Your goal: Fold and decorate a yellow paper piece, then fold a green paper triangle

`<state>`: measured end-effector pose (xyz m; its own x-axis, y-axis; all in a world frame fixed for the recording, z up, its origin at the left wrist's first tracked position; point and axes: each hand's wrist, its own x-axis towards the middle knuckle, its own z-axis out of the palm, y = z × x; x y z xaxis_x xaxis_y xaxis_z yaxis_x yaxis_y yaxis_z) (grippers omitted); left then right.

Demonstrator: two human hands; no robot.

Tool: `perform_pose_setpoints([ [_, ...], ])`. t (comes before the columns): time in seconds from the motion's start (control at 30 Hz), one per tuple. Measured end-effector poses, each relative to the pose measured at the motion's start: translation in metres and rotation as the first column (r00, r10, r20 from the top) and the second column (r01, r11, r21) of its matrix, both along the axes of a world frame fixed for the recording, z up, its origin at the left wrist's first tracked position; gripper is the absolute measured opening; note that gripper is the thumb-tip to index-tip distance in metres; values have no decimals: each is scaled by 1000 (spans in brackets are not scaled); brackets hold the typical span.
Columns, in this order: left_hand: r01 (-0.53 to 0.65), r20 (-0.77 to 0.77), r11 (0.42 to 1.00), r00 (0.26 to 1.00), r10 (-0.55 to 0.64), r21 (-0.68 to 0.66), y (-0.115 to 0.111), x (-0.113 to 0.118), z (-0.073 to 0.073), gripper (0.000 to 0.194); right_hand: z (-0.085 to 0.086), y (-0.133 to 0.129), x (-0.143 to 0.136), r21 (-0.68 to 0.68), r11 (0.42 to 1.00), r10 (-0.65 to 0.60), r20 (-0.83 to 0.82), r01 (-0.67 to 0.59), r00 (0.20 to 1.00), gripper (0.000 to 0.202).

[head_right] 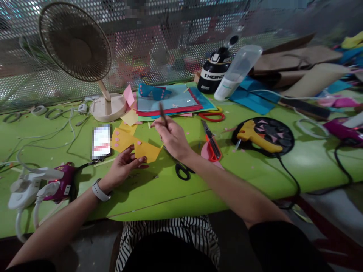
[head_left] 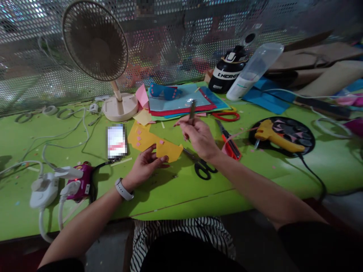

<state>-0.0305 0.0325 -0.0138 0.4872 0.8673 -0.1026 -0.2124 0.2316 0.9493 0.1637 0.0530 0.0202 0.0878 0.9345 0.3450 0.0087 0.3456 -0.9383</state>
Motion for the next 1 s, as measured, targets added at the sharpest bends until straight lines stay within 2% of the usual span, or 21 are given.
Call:
perform_pose_setpoints([
  [0.07,-12,0,1000,1000,12,-3,0,1,-1,50,-1,-4,-1,-63,998,33,142,-24,989,21],
  [0.13,-33,14,999,999,33,-2,1,1,-2,50,-1,-8,-2,-81,996,37,181,-22,983,23],
  [0.27,-38,29,999,999,37,20,2,-1,-5,50,6,-10,-2,7,1000,6,14,-6,1000,31],
  [0.37,-65,19,998,998,65,15,2,-2,-6,54,12,-7,4,99,990,-100,-26,102,995,41],
  [0.47,-105,18,994,994,105,5,1,-2,-6,63,13,-4,11,34,990,-140,-19,140,990,47],
  [0.57,-123,16,992,992,123,2,1,-2,-6,69,12,-2,15,-105,994,-41,-110,30,993,48],
  [0.67,-134,25,991,991,134,-3,1,-2,-6,68,12,0,13,-218,966,95,-207,-141,974,49],
  [0.73,-136,27,991,990,136,-3,1,-2,-6,69,12,0,11,-247,946,148,-248,-210,957,48],
  [0.8,-134,26,991,991,134,3,1,-2,-6,71,11,0,8,-238,948,147,-255,-210,956,46],
  [1.0,-127,33,992,991,127,6,1,-2,-5,78,-1,-2,0,-145,984,72,-211,-104,975,30],
])
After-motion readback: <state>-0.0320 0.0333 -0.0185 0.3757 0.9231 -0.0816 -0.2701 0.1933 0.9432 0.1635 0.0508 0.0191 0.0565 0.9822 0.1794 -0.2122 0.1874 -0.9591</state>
